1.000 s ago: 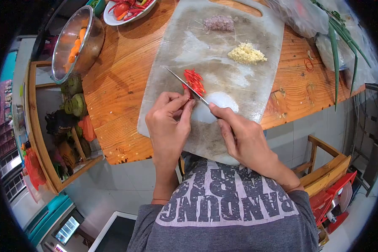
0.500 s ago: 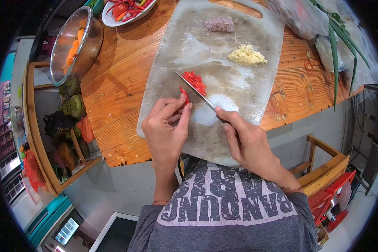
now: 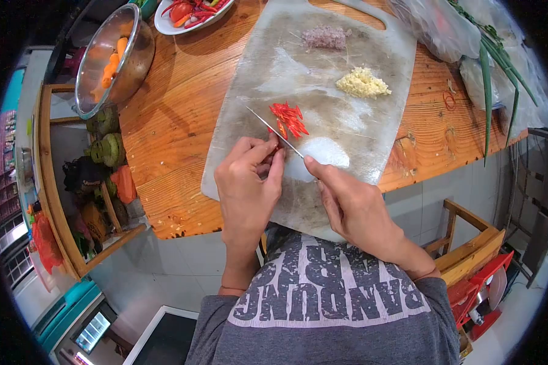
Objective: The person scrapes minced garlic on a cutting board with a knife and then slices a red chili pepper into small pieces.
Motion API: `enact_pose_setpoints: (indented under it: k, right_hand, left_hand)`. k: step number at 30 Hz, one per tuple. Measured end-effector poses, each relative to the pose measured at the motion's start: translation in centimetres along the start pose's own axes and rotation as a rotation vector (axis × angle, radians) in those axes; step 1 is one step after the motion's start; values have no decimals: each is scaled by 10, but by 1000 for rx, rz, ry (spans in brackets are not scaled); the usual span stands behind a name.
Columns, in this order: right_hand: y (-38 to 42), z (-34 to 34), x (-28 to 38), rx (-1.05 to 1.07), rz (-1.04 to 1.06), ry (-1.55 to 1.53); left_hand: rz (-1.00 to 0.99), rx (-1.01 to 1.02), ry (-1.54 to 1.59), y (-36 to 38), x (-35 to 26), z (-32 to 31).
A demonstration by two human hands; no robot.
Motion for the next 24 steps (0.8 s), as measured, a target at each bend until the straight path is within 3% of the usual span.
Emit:
enact_pose_setpoints:
  k: [13,19,24]
  right_hand:
    - [-5,9,-2,59,35,-51]
    - [-4,14,4,153,-57,-21]
    - [-1,14,3,124,20,1]
  left_hand:
    - [8,4,81,2,3,4]
    - [16,-10,83,3,2,3]
    - [14,23,75,2,2,5]
Point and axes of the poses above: each hand's wrist, its own y-axis away from the middle knuckle, its own z-axis out of the back of the hand, x = y × z, the point moved 4 cm from there along -y, towards the middle knuckle, and after that the axes turned 15 degrees about x, right-handed, at the moved point
